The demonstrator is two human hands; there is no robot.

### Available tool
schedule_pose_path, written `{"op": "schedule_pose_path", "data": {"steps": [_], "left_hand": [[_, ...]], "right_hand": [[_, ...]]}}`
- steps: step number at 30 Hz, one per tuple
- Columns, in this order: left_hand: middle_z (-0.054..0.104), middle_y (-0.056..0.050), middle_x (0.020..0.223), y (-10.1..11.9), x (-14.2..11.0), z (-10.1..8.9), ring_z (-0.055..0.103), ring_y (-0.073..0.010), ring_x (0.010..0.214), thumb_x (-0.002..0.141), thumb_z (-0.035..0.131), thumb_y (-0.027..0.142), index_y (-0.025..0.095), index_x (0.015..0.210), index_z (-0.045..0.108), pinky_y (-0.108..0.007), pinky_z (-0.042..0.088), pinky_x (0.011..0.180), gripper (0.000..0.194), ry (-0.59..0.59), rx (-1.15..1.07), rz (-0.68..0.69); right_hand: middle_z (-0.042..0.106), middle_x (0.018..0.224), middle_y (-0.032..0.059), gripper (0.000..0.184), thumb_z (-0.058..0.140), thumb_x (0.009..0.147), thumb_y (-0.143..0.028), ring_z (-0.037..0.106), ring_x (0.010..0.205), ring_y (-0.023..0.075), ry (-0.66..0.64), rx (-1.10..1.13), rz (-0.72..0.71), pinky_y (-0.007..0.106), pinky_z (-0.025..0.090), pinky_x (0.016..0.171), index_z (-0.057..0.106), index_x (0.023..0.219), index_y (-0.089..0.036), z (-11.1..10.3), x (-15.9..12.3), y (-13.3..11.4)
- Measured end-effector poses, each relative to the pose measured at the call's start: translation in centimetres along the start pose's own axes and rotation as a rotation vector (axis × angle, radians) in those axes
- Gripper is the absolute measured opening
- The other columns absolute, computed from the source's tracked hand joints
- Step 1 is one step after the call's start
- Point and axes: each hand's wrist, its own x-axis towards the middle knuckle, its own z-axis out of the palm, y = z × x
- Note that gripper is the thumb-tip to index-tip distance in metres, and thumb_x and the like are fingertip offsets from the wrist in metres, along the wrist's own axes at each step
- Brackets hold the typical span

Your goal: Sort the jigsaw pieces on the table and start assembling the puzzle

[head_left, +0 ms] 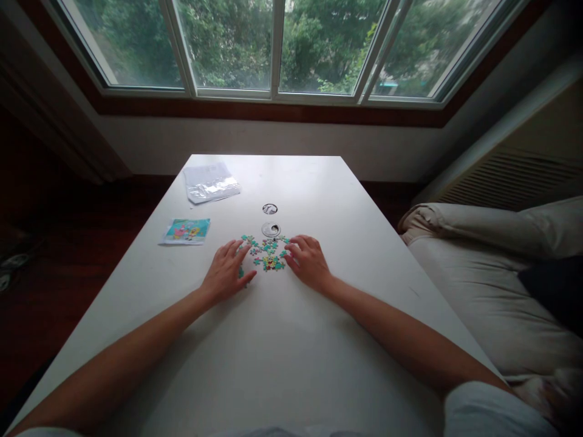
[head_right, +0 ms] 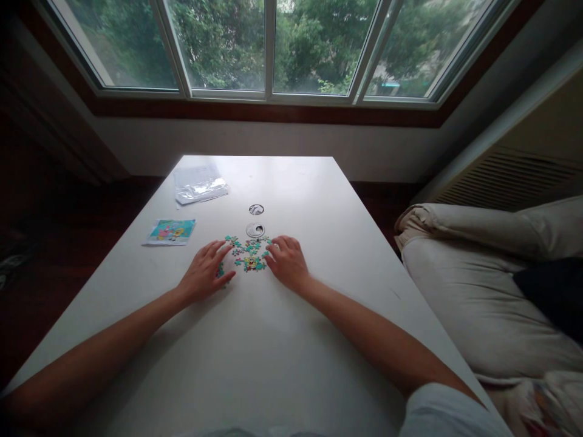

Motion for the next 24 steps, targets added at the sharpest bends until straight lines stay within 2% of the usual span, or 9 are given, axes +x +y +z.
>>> {"op": "schedule_pose_path", "data": {"steps": [4,8,14,18,24], "left_hand": [[0.027,-0.012,0.165,0.5,-1.5,1.2,0.022,-0.0339,0.152,0.095,0.051,0.057,0.026,0.158,0.03,-0.055,0.019,0.123,0.073,-0.049,0.018,-0.032],[0.022,-0.011,0.167,0.0,-0.4,2.3,0.017,-0.0321,0.155,0.095,0.049,0.058,0.028,0.16,0.024,-0.054,0.016,0.124,0.076,-0.012,0.033,-0.079],[0.021,-0.013,0.168,-2.2,2.8,2.9,0.022,-0.032,0.154,0.095,0.043,0.065,0.025,0.16,0.025,-0.053,0.016,0.124,0.078,-0.056,0.047,-0.08],[0.024,-0.01,0.167,-3.0,4.1,3.0,0.022,-0.0301,0.154,0.096,0.042,0.065,0.028,0.159,0.027,-0.052,0.015,0.124,0.075,-0.09,0.051,-0.031],[0.021,-0.009,0.168,-4.0,6.3,3.0,0.019,-0.0295,0.155,0.098,0.036,0.066,0.027,0.159,0.03,-0.052,0.013,0.125,0.073,-0.145,0.06,0.015]], "right_hand": [[0.05,0.149,0.0143,0.045,0.045,0.102,-0.042,0.042,0.14,0.0314,-0.104,-0.094,0.155,0.049,0.033,0.116,0.055,0.141,-0.022,-0.8,-2.6,2.0],[0.033,0.162,0.0149,0.064,0.04,0.101,-0.054,0.03,0.15,0.0324,-0.222,-0.151,0.196,0.051,0.027,0.121,0.036,0.156,-0.021,-0.4,-3.5,2.6],[0.024,0.167,0.0144,0.074,0.035,0.1,-0.065,0.021,0.154,0.0314,-0.298,-0.144,0.163,0.051,0.021,0.124,0.029,0.16,-0.022,0.6,-1.1,2.6],[0.021,0.168,0.0133,0.074,0.029,0.1,-0.066,0.017,0.156,0.0303,-0.35,-0.126,0.113,0.051,0.019,0.125,0.03,0.16,-0.022,1.1,0.7,3.8],[0.018,0.169,0.0099,0.074,0.028,0.1,-0.068,0.016,0.156,0.0294,-0.38,-0.122,0.084,0.05,0.017,0.126,0.03,0.16,-0.024,1.8,2.6,5.7]]}}
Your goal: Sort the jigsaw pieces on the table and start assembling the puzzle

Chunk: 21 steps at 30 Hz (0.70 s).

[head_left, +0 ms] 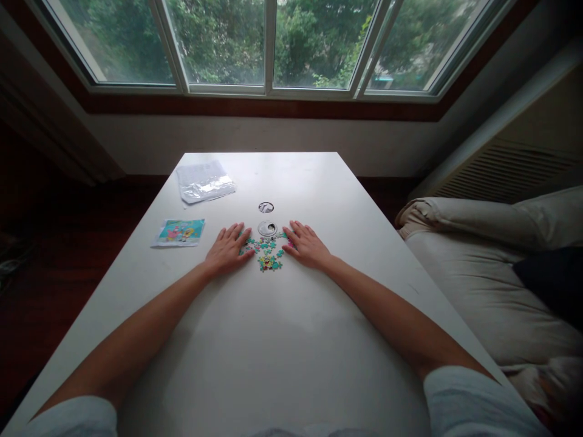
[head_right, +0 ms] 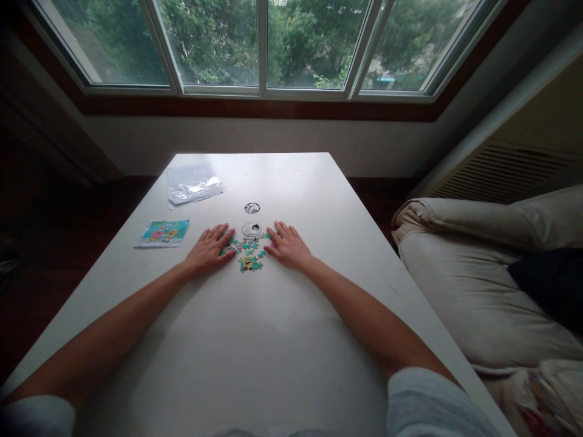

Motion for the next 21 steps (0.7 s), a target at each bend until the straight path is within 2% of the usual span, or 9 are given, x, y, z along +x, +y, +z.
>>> {"op": "schedule_pose_path", "data": {"steps": [7,14,18,21], "left_hand": [[0.022,-0.007,0.168,-1.5,2.0,-0.3,0.018,-0.0274,0.156,0.098,0.036,0.066,0.029,0.16,0.027,-0.049,0.012,0.125,0.072,-0.058,0.002,0.092],[0.026,-0.008,0.167,-1.6,2.5,-0.3,0.023,-0.0277,0.154,0.098,0.038,0.065,0.026,0.159,0.029,-0.048,0.016,0.125,0.073,0.0,-0.012,0.072],[0.032,-0.011,0.164,-1.6,1.7,-0.8,0.027,-0.028,0.152,0.099,0.041,0.059,0.023,0.158,0.032,-0.049,0.021,0.124,0.069,0.087,-0.031,0.056],[0.04,-0.011,0.16,-2.0,1.2,-1.2,0.031,-0.0276,0.15,0.1,0.043,0.053,0.023,0.151,0.044,-0.048,0.026,0.123,0.059,0.107,-0.045,0.089]], "right_hand": [[0.016,0.169,0.0072,0.076,0.028,0.098,-0.071,0.014,0.156,0.0293,-0.024,0.0,-0.035,0.05,0.014,0.127,0.028,0.161,-0.027,0.1,1.4,1.1],[0.017,0.169,0.0091,0.078,0.033,0.098,-0.07,0.016,0.156,0.0306,0.017,0.053,-0.004,0.051,0.016,0.126,0.028,0.161,-0.024,-0.1,1.6,1.0],[0.035,0.162,0.0128,0.063,0.038,0.103,-0.054,0.033,0.15,0.0275,0.158,0.173,-0.015,0.046,0.03,0.122,0.041,0.154,-0.019,-0.6,0.8,2.0],[0.053,0.149,0.0117,0.039,0.048,0.101,-0.042,0.048,0.137,0.0263,0.271,0.257,-0.012,0.045,0.039,0.116,0.065,0.129,-0.021,-0.9,0.2,3.0]]}}
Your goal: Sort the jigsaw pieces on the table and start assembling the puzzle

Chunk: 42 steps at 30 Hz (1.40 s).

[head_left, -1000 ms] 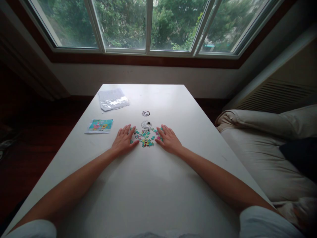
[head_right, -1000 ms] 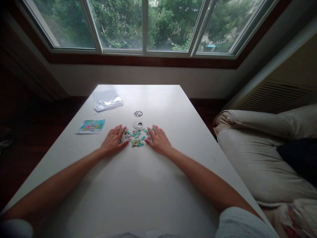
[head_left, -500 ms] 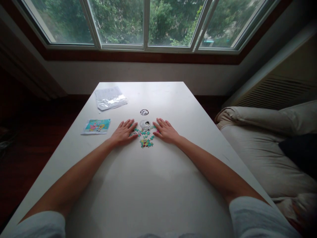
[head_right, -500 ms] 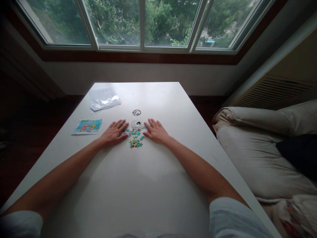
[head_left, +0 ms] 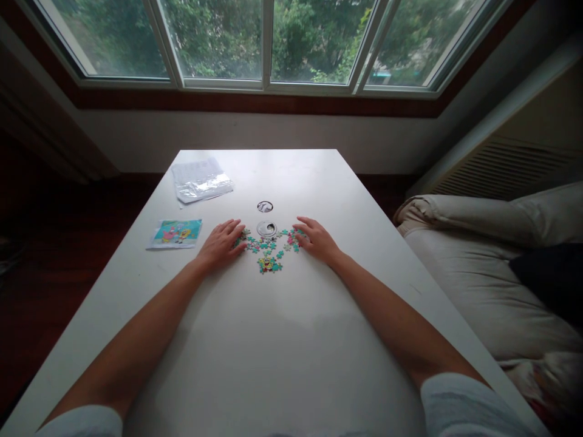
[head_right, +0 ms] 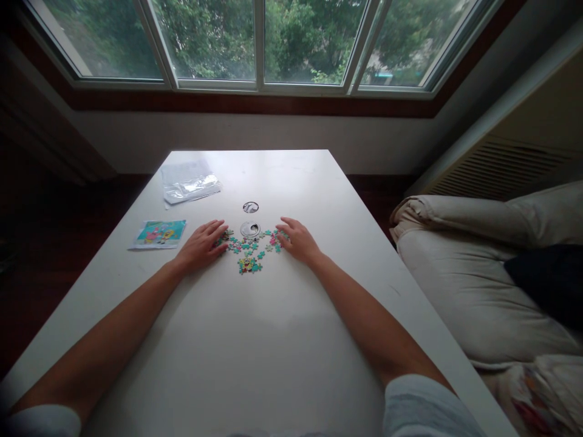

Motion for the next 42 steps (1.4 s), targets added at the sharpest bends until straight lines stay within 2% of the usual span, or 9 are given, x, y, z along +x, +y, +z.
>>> {"op": "schedule_pose_path", "data": {"steps": [3,9,15,19,25,30,33,42], "left_hand": [[0.046,-0.009,0.156,-0.2,-0.1,-0.1,0.035,-0.0262,0.148,0.101,0.043,0.05,0.023,0.144,0.053,-0.046,0.028,0.123,0.052,-0.007,-0.03,0.028],[0.045,-0.007,0.157,0.3,0.1,0.2,0.033,-0.0276,0.148,0.101,0.044,0.049,0.024,0.145,0.053,-0.048,0.028,0.123,0.051,-0.039,-0.052,0.067],[0.044,-0.006,0.157,0.3,0.1,0.4,0.034,-0.0275,0.148,0.102,0.042,0.05,0.027,0.144,0.054,-0.05,0.028,0.123,0.05,-0.025,-0.069,0.085],[0.046,-0.006,0.155,0.1,0.1,0.6,0.035,-0.0271,0.147,0.101,0.042,0.05,0.027,0.142,0.055,-0.05,0.028,0.124,0.048,-0.014,-0.086,0.083],[0.049,-0.006,0.153,0.0,0.1,0.6,0.036,-0.0276,0.146,0.101,0.044,0.048,0.027,0.142,0.056,-0.049,0.029,0.123,0.048,-0.002,-0.116,0.076],[0.049,-0.006,0.153,-0.1,0.2,0.7,0.037,-0.0277,0.146,0.101,0.044,0.048,0.026,0.143,0.055,-0.049,0.029,0.123,0.049,-0.012,-0.105,0.07],[0.049,-0.005,0.153,-0.1,0.2,0.7,0.037,-0.0276,0.145,0.1,0.044,0.049,0.028,0.143,0.055,-0.048,0.03,0.123,0.048,-0.014,-0.116,0.063],[0.049,-0.006,0.153,0.1,0.2,0.6,0.038,-0.0277,0.145,0.1,0.043,0.049,0.027,0.143,0.054,-0.049,0.03,0.122,0.05,-0.018,-0.109,0.058]], "right_hand": [[0.063,0.133,0.0115,0.021,0.057,0.095,-0.035,0.055,0.126,0.0263,0.066,0.067,-0.006,0.046,0.045,0.11,0.072,0.102,-0.022,-0.3,-0.1,0.1],[0.062,0.131,0.0113,0.011,0.068,0.09,-0.034,0.055,0.124,0.0276,0.045,0.081,-0.107,0.049,0.046,0.107,0.069,0.09,-0.023,0.1,0.0,-1.1],[0.063,0.129,0.0088,0.007,0.066,0.092,-0.03,0.056,0.123,0.0273,0.048,0.11,-0.183,0.049,0.049,0.105,0.072,0.093,-0.026,0.4,0.2,-1.5],[0.063,0.13,0.0081,0.014,0.064,0.093,-0.025,0.056,0.124,0.0266,0.035,0.107,-0.217,0.048,0.048,0.106,0.074,0.102,-0.029,0.4,0.2,-1.7],[0.063,0.132,0.0087,0.024,0.066,0.091,-0.028,0.053,0.128,0.0281,-0.002,0.063,-0.211,0.05,0.046,0.108,0.072,0.115,-0.03,0.7,0.2,-1.3],[0.063,0.132,0.0084,0.018,0.067,0.092,-0.033,0.053,0.128,0.0278,0.004,0.068,-0.198,0.049,0.045,0.107,0.073,0.108,-0.028,1.0,0.2,-1.5],[0.063,0.131,0.0087,0.02,0.07,0.09,-0.037,0.054,0.126,0.0283,0.009,0.066,-0.172,0.049,0.045,0.106,0.072,0.107,-0.028,1.2,0.2,-1.9],[0.066,0.125,0.0084,0.013,0.066,0.093,-0.037,0.056,0.121,0.0268,0.032,0.091,-0.139,0.047,0.046,0.104,0.071,0.096,-0.026,1.4,0.3,-2.5]]}}
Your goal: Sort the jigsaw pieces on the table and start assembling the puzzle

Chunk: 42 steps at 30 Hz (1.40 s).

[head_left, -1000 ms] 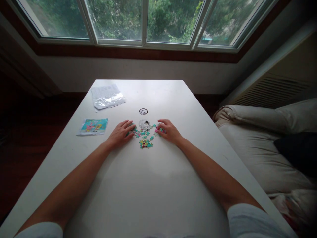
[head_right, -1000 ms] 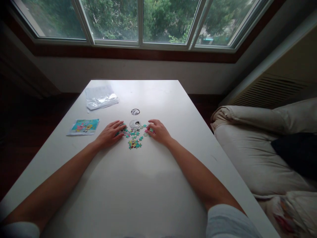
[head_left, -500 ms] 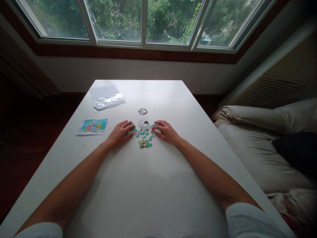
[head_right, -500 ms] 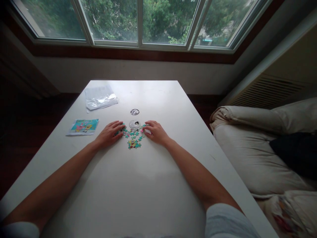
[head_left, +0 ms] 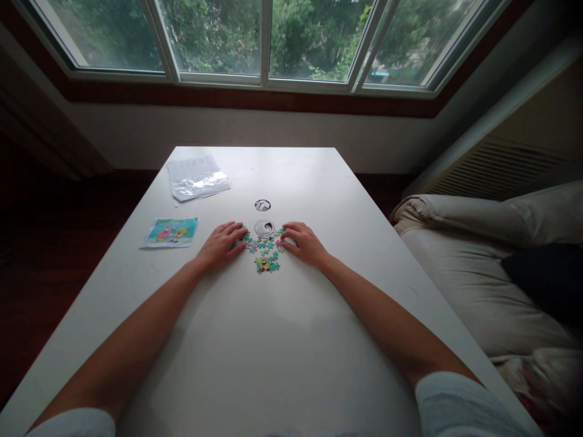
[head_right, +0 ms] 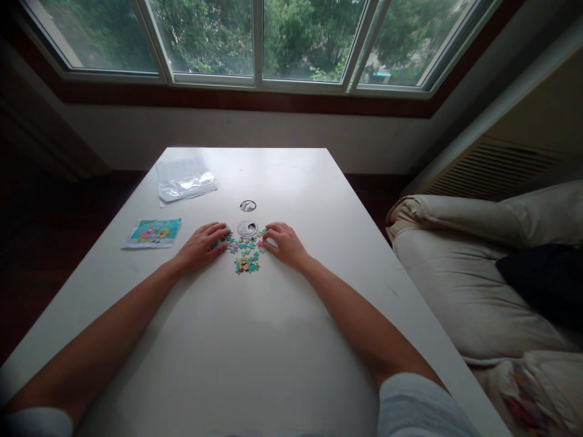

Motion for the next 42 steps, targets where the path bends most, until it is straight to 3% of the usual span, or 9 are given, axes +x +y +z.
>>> {"op": "schedule_pose_path", "data": {"steps": [9,21,27,37,42], "left_hand": [[0.049,-0.006,0.153,0.02,0.0,-0.09,0.038,-0.0273,0.145,0.1,0.043,0.049,0.026,0.143,0.054,-0.048,0.03,0.123,0.049,-0.003,0.015,-0.006],[0.049,-0.006,0.153,0.24,-0.03,-0.3,0.039,-0.028,0.144,0.1,0.045,0.047,0.028,0.143,0.055,-0.05,0.03,0.123,0.048,-0.001,-0.018,-0.013],[0.049,-0.007,0.153,0.29,-0.01,-0.36,0.038,-0.028,0.145,0.1,0.044,0.048,0.027,0.143,0.054,-0.049,0.029,0.123,0.049,-0.003,-0.02,-0.013],[0.048,-0.006,0.153,0.25,-0.02,-0.3,0.038,-0.0273,0.145,0.1,0.044,0.048,0.027,0.143,0.054,-0.049,0.028,0.123,0.049,-0.006,-0.019,-0.009],[0.049,-0.006,0.153,0.19,-0.04,-0.31,0.038,-0.0271,0.145,0.1,0.044,0.048,0.027,0.143,0.054,-0.049,0.028,0.123,0.048,-0.007,-0.016,-0.006]], "right_hand": [[0.067,0.125,0.0086,0.004,0.067,0.09,-0.028,0.056,0.122,0.0273,0.02,-0.008,0.046,0.048,0.045,0.105,0.068,0.091,-0.024,0.1,-0.02,0.23],[0.069,0.115,0.0073,0.008,0.066,0.083,-0.016,0.059,0.115,0.0262,0.069,0.059,0.117,0.047,0.046,0.103,0.067,0.084,-0.024,0.25,0.08,0.35],[0.066,0.124,0.0076,0.014,0.069,0.089,-0.028,0.056,0.122,0.0273,0.019,0.017,0.03,0.048,0.043,0.107,0.072,0.102,-0.028,-0.01,-0.07,0.21],[0.064,0.128,0.0096,0.011,0.068,0.091,-0.035,0.05,0.132,0.0295,-0.032,-0.046,0.014,0.052,0.04,0.11,0.068,0.096,-0.025,0.01,0.08,0.56],[0.064,0.125,0.011,0.011,0.068,0.089,-0.029,0.052,0.126,0.0307,0.004,-0.094,0.051,0.052,0.04,0.108,0.065,0.097,-0.023,-0.38,0.04,-0.13]]}}
